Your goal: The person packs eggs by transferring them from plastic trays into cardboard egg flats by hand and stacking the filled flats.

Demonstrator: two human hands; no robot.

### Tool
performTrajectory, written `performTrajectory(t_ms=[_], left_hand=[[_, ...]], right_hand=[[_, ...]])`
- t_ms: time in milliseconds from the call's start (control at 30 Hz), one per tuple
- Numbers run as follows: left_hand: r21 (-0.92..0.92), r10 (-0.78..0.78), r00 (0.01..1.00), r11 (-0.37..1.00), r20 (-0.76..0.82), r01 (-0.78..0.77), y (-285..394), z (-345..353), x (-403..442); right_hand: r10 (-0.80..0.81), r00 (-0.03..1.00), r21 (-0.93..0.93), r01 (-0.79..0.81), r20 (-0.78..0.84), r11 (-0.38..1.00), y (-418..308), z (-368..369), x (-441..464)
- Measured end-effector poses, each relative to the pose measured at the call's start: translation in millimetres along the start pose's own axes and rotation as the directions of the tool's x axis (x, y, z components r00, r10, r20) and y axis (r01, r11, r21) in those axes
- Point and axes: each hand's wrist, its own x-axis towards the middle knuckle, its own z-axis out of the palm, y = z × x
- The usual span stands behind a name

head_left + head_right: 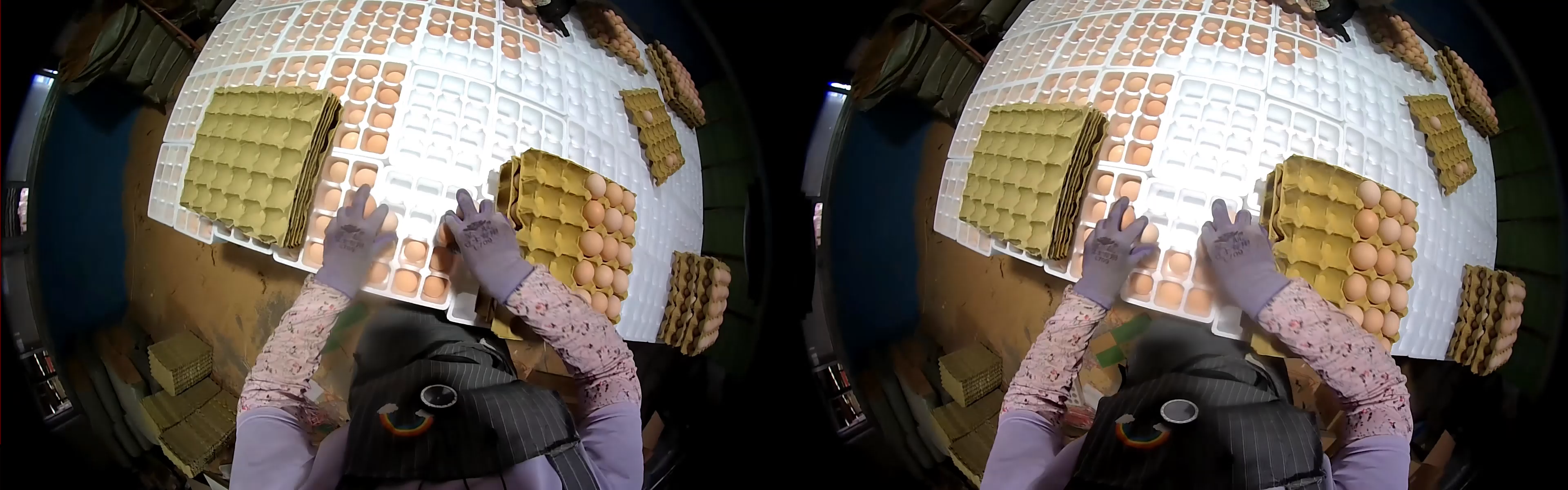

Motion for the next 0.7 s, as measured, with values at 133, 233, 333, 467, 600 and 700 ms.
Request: performTrajectory(t_ms=[133,233,333,467,600,700], left_hand=[[-0.035,0.079,0.990,0.997,0.116,-0.075,-15,12,30],[-0.181,0.105,0.991,0.979,0.080,-0.089,-13,15,57],[-0.298,0.070,0.974,0.955,0.216,-0.003,-19,13,73],[-0.600,0.012,0.998,0.800,0.063,0.028,1,29,89],[-0.612,0.058,0.993,0.783,-0.102,-0.109,30,71,104],[-0.247,0.240,0.963,0.932,-0.124,-0.264,33,101,106]], right_hand=[[-0.048,0.996,0.109,0.040,0.069,0.993,-10,12,27],[-0.089,0.972,0.324,0.015,0.216,0.946,-25,10,48],[0.050,0.999,0.314,-0.053,0.017,0.948,-19,22,58],[0.204,0.974,0.356,-0.157,-0.097,0.921,5,42,80],[0.209,0.963,0.342,-0.141,-0.171,0.929,4,18,59],[0.248,0.934,0.540,-0.074,-0.256,0.838,15,-24,-2]])
